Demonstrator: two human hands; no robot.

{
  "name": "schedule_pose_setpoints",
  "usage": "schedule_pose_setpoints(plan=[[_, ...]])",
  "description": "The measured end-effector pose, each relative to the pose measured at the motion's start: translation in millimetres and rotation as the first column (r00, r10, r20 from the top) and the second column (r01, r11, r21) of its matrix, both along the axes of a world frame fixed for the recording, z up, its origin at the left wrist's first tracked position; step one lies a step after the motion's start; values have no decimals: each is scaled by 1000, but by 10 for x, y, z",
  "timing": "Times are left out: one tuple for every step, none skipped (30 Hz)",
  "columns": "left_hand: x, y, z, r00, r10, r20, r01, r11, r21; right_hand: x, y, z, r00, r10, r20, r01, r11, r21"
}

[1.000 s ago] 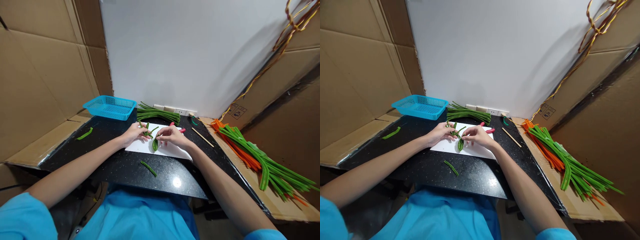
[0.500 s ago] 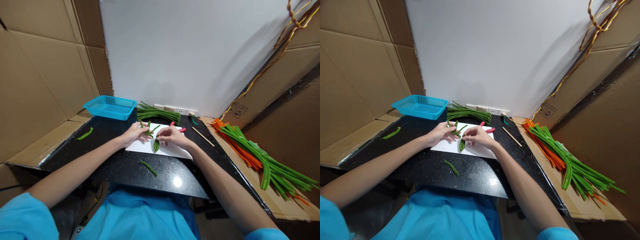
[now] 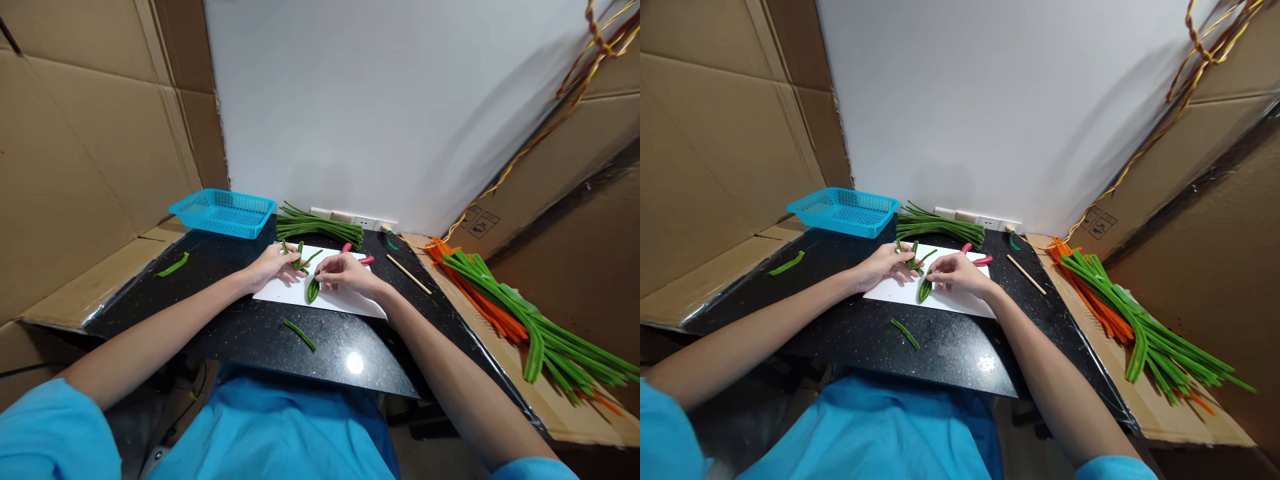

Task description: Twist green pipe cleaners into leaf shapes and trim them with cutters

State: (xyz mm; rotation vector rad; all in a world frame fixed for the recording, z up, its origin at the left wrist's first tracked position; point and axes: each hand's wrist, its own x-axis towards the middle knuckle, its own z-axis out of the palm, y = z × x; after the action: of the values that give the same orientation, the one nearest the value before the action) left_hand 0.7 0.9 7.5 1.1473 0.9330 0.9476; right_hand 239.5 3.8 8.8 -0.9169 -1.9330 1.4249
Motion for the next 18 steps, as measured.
schedule_pose_setpoints(plan=[[-1, -1, 1, 1000, 1, -1, -1, 1000, 0, 1, 1, -3, 1000, 0, 0, 0, 1000, -1], [-1, -2, 3, 1000, 1, -1, -1, 1000, 0, 2, 0, -5, 1000, 0, 1, 0, 1000, -3], [-1, -3, 5, 1000, 3, -1, -3, 1000, 0, 1, -2, -5, 1000, 1, 1, -1, 1000, -4], [-2, -4, 7, 1000, 4, -1, -4, 1000, -1, -1, -5, -2, 1000, 2, 1, -2, 1000, -5], [-2, -5, 10, 1000, 6, -1, -6, 1000, -1, -4, -9, 4, 1000, 1, -1, -1, 1000, -6], [-2, -5, 12, 1000, 8, -2, -8, 1000, -2, -7, -14, 13, 1000, -6, -6, 6, 1000, -4], [-2, -5, 13, 1000, 11, -2, -11, 1000, -2, -10, -18, 24, 1000, -20, -16, 20, 1000, 1], [-2, -5, 15, 1000, 14, -3, -14, 1000, -3, -11, -22, 36, 999, -39, -31, 39, 999, 9], [-3, -4, 16, 1000, 17, -4, -17, 1000, -4, -11, -23, 49, 997, -61, -49, 62, 998, 17], [-4, -3, 16, 1000, 21, -4, -21, 1000, -5, -9, -23, 61, 994, -83, -68, 85, 996, 26], [-5, -2, 16, 1000, 24, -4, -24, 1000, -7, -4, -21, 72, 991, -103, -85, 106, 994, 34], [-6, -1, 16, 1000, 28, -4, -28, 1000, -8, 2, -17, 79, 988, -119, -99, 123, 992, 40], [-6, 0, 16, 1000, 30, -4, -30, 999, -10, 9, -13, 83, 985, -133, -109, 138, 989, 44], [-6, 0, 16, 999, 32, -3, -32, 999, -12, 17, -7, 84, 983, -145, -117, 151, 987, 47], [-6, 0, 17, 999, 34, -4, -34, 999, -13, 24, -2, 82, 980, -156, -122, 163, 985, 49], [-5, -1, 19, 999, 35, -4, -35, 999, -14, 30, 2, 79, 978, -165, -124, 172, 984, 49], [-3, -3, 22, 999, 35, -5, -36, 999, -15, 35, 5, 74, 977, -172, -125, 179, 983, 47], [-2, -5, 25, 999, 36, -6, -36, 999, -15, 37, 8, 69, 977, -175, -122, 181, 982, 45]])
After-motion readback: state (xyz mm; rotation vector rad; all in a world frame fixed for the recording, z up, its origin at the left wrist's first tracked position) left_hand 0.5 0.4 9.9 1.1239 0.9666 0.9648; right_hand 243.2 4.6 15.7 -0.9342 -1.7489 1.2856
